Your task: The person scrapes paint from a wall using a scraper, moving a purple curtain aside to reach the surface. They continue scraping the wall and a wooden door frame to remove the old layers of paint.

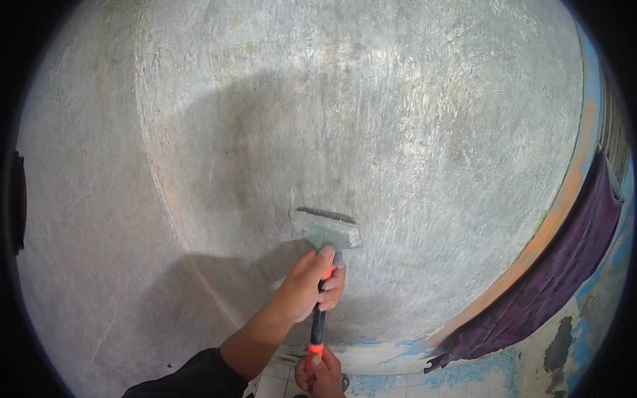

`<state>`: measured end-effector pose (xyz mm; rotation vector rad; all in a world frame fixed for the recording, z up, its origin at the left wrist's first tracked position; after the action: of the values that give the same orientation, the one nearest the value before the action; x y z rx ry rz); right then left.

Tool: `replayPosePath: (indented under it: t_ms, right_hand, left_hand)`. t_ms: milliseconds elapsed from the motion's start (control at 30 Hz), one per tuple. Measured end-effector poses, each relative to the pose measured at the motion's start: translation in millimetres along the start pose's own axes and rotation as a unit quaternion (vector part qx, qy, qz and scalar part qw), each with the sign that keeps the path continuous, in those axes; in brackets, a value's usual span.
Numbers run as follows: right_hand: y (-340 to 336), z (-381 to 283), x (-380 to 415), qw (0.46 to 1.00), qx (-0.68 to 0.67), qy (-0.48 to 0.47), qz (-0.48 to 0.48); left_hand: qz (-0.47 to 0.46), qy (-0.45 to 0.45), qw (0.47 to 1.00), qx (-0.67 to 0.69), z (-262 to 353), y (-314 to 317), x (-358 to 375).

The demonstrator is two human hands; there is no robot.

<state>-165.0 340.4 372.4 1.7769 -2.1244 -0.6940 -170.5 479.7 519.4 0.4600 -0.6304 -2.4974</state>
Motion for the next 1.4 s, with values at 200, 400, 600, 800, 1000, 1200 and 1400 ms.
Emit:
replayPosePath:
  t_ms: [200,400,600,800,1000,1200,1400]
  right_hand:
    - [-4,9,5,0.999,-0.02,0.028,0.04]
    - [3,-25,6,0.999,-0.015,-0.019,0.026]
    - [14,-43,9,0.998,-0.025,-0.049,0.021]
    - [10,-43,8,0.997,-0.025,-0.076,0.004]
    - [4,-43,12,0.997,0.012,-0.076,0.024]
    - [14,-65,-1,0.994,-0.013,-0.105,-0.011]
    - [40,-98,-5,0.994,-0.026,-0.109,-0.013]
  left_hand:
    - [0.015,-0.012,0.999,-0.03,-21,-4,3]
    - [-0.038,-0.019,0.999,-0.022,-4,15,-10]
    - [-0.096,-0.004,0.995,-0.015,7,33,-22]
    - [-0.084,-0.007,0.996,0.004,17,43,-23]
    - [-0.08,0.003,0.997,0.011,7,37,-18]
    - [-0.109,0.027,0.994,-0.006,30,50,-32]
    - [-0.112,0.05,0.992,-0.02,57,71,-45]
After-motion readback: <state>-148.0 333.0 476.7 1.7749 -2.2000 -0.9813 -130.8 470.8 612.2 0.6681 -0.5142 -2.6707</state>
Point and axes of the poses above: each hand's wrist, its own x-axis away from the middle knuckle, its own y-axis out of the palm, z = x × y, the point moved 4 cm from there along -x, towards the middle knuckle, and after that the axes turned 1 degree about -y, right-handed, at the moved point
